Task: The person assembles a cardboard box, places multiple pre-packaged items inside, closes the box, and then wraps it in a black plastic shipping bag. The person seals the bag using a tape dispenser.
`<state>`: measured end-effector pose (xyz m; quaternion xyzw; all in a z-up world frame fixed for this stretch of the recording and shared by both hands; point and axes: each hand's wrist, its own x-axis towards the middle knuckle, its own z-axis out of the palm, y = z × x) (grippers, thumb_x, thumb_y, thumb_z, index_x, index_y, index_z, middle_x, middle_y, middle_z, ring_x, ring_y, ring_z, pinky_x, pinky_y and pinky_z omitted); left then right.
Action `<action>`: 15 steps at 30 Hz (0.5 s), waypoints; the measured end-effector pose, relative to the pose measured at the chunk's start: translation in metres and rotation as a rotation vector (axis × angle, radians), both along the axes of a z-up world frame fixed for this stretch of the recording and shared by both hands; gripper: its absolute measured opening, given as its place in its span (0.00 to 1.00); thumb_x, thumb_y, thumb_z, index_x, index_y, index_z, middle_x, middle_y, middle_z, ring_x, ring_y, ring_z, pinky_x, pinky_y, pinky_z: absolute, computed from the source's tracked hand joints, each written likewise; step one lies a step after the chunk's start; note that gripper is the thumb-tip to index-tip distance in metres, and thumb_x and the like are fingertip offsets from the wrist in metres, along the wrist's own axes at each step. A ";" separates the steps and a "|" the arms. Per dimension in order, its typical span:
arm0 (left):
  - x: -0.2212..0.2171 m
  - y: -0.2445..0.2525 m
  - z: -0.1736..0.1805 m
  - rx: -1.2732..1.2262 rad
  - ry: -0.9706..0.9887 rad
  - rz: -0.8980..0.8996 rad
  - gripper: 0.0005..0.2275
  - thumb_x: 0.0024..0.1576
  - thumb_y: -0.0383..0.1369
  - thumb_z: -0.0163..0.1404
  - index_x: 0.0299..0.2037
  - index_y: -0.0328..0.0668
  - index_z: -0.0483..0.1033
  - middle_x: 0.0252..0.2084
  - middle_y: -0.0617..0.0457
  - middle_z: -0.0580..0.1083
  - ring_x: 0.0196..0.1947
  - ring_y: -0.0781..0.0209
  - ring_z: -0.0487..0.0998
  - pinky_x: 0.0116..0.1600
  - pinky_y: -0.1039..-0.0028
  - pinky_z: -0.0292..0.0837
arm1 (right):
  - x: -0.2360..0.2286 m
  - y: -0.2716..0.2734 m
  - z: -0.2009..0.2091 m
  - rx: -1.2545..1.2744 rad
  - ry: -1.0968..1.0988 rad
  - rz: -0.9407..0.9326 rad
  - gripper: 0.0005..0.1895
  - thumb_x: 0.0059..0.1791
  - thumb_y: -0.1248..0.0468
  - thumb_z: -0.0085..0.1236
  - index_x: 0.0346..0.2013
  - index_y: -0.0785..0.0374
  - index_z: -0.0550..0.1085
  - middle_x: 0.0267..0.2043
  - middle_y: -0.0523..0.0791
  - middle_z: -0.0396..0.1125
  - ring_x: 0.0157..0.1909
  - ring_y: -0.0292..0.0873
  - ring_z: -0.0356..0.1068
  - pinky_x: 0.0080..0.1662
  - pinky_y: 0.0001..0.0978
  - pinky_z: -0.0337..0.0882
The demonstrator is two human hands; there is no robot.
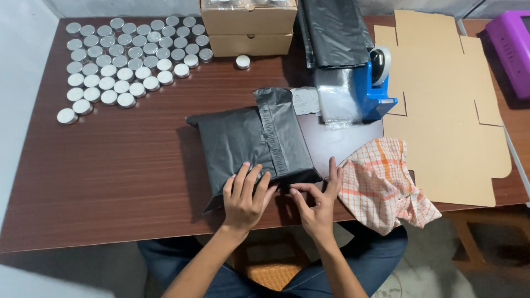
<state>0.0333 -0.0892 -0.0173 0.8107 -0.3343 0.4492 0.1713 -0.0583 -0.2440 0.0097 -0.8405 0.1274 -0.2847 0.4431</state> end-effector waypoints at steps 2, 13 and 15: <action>0.001 -0.001 -0.001 -0.005 0.006 0.000 0.16 0.51 0.44 0.64 0.46 0.50 0.79 0.49 0.51 0.79 0.55 0.49 0.79 0.59 0.59 0.64 | 0.002 0.002 0.004 0.011 0.069 -0.008 0.05 0.48 0.60 0.66 0.39 0.51 0.83 0.82 0.52 0.32 0.80 0.66 0.24 0.73 0.63 0.31; -0.001 -0.001 -0.001 0.005 0.014 -0.016 0.18 0.49 0.43 0.67 0.45 0.48 0.80 0.48 0.50 0.80 0.55 0.48 0.79 0.57 0.58 0.66 | 0.016 0.010 -0.016 -0.040 0.209 -0.176 0.08 0.46 0.54 0.69 0.32 0.51 0.81 0.83 0.48 0.34 0.80 0.69 0.27 0.70 0.71 0.31; 0.000 0.000 -0.001 0.005 0.017 -0.022 0.18 0.49 0.43 0.67 0.45 0.48 0.80 0.48 0.49 0.80 0.55 0.47 0.79 0.57 0.57 0.66 | 0.018 0.013 -0.019 -0.074 0.205 -0.197 0.08 0.45 0.54 0.69 0.32 0.52 0.80 0.83 0.48 0.35 0.80 0.68 0.27 0.70 0.71 0.32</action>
